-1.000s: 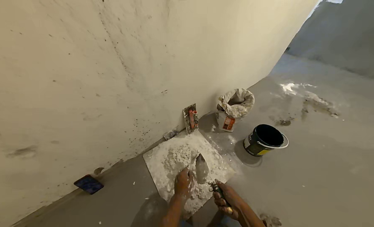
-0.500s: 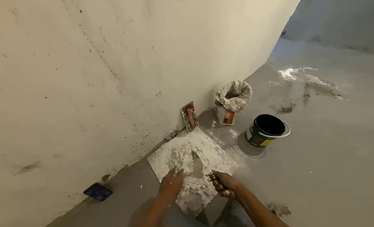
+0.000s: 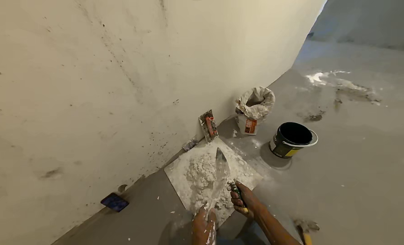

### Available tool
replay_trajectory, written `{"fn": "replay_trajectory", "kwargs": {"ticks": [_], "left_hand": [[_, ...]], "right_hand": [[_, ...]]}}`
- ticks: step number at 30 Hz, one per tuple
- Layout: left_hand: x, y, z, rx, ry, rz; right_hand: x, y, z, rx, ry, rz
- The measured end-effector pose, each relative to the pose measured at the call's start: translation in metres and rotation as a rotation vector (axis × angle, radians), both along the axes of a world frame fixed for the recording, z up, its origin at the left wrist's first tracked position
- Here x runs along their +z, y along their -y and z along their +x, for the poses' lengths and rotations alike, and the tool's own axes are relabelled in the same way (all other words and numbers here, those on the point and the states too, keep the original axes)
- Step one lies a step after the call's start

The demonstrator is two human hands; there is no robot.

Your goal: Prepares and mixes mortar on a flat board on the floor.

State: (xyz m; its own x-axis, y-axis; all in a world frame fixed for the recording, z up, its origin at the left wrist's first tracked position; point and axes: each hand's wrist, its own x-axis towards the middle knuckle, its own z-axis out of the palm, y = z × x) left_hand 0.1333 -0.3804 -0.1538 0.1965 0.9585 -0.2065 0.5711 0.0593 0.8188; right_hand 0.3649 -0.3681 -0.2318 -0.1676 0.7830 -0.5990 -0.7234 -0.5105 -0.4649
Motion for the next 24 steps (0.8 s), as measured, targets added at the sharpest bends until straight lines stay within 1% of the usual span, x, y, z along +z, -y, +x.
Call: {"fn": "replay_trajectory", "kwargs": {"ticks": [4, 6, 9, 11, 12, 14, 17, 19, 20, 22, 24], "left_hand": [[-0.01, -0.012, 0.023, 0.023, 0.045, 0.046], [-0.016, -0.037, 0.034, 0.018, 0.033, 0.053], [-0.021, -0.091, 0.042, 0.012, -0.032, -0.008], [-0.021, -0.115, 0.038, 0.008, -0.075, -0.002], [-0.019, -0.118, 0.033, 0.001, -0.084, 0.0], [-0.014, -0.106, 0.023, -0.02, -0.088, -0.006], [-0.005, -0.056, 0.014, -0.051, -0.069, -0.066], [-0.008, -0.026, 0.016, -0.052, -0.04, -0.093], [-0.014, -0.018, 0.019, -0.04, -0.022, -0.091], [-0.024, -0.027, 0.027, 0.003, -0.007, -0.06], [-0.031, -0.066, 0.029, 0.019, -0.045, -0.035]], "right_hand": [[0.014, 0.01, 0.002, 0.052, 0.117, -0.017], [0.027, 0.019, 0.001, 0.103, 0.186, -0.024], [0.029, 0.036, 0.003, 0.143, 0.196, -0.034], [0.024, 0.044, 0.005, 0.114, 0.175, -0.044], [0.021, 0.044, 0.006, 0.078, 0.162, -0.049], [0.012, 0.038, 0.009, -0.012, 0.12, -0.049], [-0.002, 0.019, 0.016, -0.103, 0.068, -0.031], [0.0, 0.008, 0.013, -0.096, 0.083, -0.04], [0.005, 0.005, 0.011, -0.066, 0.117, -0.057], [0.017, 0.006, 0.007, 0.048, 0.221, -0.092], [0.028, 0.018, 0.002, 0.184, 0.313, -0.095]]}}
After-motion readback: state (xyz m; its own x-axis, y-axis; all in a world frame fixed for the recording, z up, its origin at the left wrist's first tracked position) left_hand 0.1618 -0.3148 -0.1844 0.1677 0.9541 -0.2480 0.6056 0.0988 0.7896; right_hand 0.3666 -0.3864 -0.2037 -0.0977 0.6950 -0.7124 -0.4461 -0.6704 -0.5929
